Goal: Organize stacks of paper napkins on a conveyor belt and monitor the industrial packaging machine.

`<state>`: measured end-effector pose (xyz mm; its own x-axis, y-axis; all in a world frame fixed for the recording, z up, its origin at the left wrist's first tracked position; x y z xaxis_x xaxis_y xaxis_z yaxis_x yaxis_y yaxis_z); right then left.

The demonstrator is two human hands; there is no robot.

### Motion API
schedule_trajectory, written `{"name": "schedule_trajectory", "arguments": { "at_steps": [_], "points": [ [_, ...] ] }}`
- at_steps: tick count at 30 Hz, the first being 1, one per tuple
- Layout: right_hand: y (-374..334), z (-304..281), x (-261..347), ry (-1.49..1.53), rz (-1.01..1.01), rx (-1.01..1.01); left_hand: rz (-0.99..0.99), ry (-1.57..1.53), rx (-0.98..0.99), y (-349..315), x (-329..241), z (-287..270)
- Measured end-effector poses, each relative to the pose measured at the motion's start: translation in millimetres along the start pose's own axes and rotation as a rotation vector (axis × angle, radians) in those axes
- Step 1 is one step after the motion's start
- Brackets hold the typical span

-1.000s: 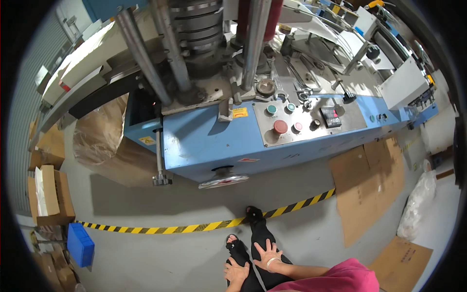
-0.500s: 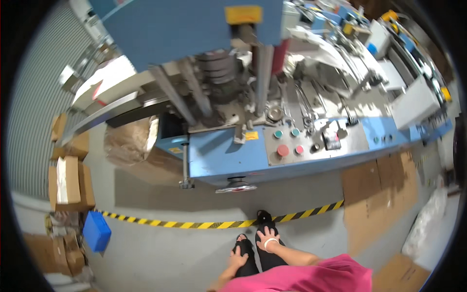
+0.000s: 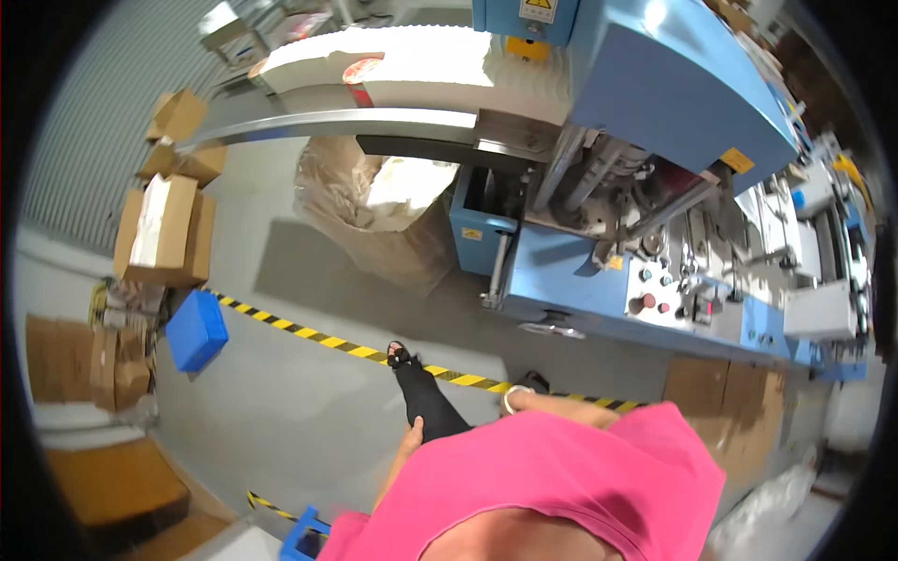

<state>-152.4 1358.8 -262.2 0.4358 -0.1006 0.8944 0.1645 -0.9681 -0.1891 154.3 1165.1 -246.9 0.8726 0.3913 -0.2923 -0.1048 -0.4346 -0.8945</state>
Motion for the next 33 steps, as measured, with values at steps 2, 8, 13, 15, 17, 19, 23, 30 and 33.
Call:
{"name": "schedule_trajectory", "arguments": {
  "at_steps": [2,8,13,15,17,19,23,30,33],
  "points": [
    [39,-12,17,0.629,-0.390,-0.061,-0.005,-0.085,0.092,-40,-63,-67],
    [287,-106,216,0.025,0.579,0.266,0.089,0.142,-0.170,25,-130,-267],
    [361,-159,281,0.182,0.472,-0.035,0.497,0.279,-0.537,23,-267,-409],
    [376,-181,294,0.121,0.424,-0.119,0.627,0.146,-0.587,-1,-342,-441],
    [390,-207,309,0.180,0.456,-0.189,0.846,0.143,-0.667,-22,-409,-461],
    [408,-230,314,0.229,0.411,-0.287,0.958,0.081,-0.616,-42,-468,-468],
    [456,-286,348,0.386,0.225,-0.472,1.124,0.217,-0.554,-68,-555,-482],
    [567,-380,416,0.344,0.020,-0.486,1.462,0.427,-0.968,-24,-664,-579],
    [605,-396,422,0.323,-0.035,-0.583,1.507,0.544,-1.142,3,-729,-615]
  ]
}}
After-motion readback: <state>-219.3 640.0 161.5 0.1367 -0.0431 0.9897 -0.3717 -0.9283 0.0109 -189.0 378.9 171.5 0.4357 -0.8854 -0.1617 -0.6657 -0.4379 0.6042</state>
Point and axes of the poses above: each hand's wrist, its own y-axis towards the middle knuckle, its own z-axis out of the palm, x = y × z, the point moved 1 cm from there along y, towards the middle knuckle, and after that the axes turned 11 degrees about y, right-handed, at the moved point
